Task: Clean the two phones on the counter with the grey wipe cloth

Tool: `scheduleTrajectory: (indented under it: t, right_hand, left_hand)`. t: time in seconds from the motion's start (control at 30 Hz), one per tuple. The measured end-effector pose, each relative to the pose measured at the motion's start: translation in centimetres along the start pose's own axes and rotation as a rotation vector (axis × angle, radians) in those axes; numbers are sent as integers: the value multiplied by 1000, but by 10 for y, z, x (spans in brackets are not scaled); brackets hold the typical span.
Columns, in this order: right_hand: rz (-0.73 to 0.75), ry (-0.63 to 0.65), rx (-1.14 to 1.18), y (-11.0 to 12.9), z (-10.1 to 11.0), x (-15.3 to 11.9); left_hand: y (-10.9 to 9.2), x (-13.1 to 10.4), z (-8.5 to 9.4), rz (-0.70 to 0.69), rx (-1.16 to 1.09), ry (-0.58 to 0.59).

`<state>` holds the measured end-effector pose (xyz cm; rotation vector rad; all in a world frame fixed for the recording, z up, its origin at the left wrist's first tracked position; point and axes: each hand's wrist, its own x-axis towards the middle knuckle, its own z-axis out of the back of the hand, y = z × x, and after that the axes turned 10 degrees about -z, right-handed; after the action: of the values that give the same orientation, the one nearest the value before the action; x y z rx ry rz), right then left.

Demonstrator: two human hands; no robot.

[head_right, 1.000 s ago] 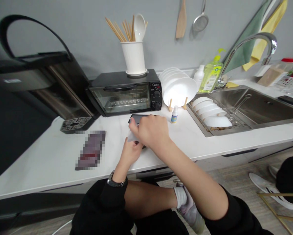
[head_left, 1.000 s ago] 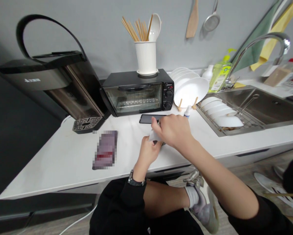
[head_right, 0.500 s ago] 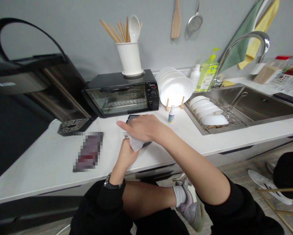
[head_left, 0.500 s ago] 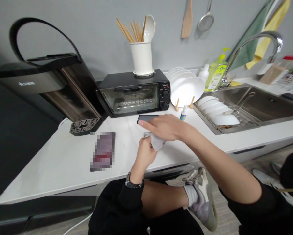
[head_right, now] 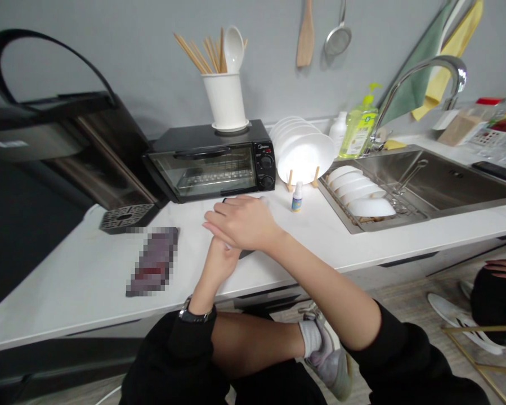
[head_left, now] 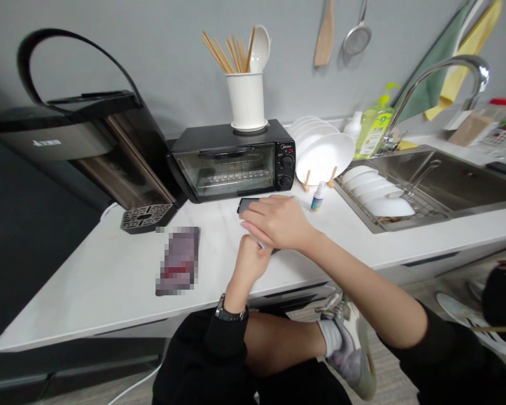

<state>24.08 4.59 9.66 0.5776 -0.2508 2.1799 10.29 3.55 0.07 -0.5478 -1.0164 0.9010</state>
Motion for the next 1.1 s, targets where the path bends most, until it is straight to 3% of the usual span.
scheduleTrajectory:
  t: [0.17, 0.23, 0.33, 0.47, 0.57, 0.67, 0.73, 0.83, 0.9, 0.97, 1.1]
  right_hand:
    - [-663, 100, -42, 5, 10, -2]
    - [-757, 135, -98, 13, 18, -2]
    - [-642, 161, -123, 21, 26, 1]
    - [-218, 193, -49, 13, 22, 1]
    - [-15, 38, -7, 0, 4, -9]
    - [-77, -223, -34, -2, -15, -20]
    - [-246, -278, -32, 5, -18, -22]
    - [-573, -149, -41, 25, -4, -15]
    - [-691, -30, -75, 35, 9, -7]
    - [-644, 60, -95, 39, 17, 0]
    - [-268, 97, -47, 28, 9, 0]
  left_hand:
    - [-6, -2, -1, 22, 10, 26]
    - [-8, -3, -1, 7, 26, 27]
    - [-8, -4, 0, -23, 40, 35]
    - [-6, -4, 2, -89, 71, 29]
    - [-7, -4, 2, -59, 77, 57]
    - [-8, -5, 3, -55, 71, 72]
    - [-7, -6, 2, -43, 45, 58]
    - [-5, -7, 1, 19, -11, 27]
    - [-3, -9, 0, 27, -25, 11]
    - [-2, -9, 0, -14, -18, -4]
    - [-4, -9, 3, -89, 36, -13]
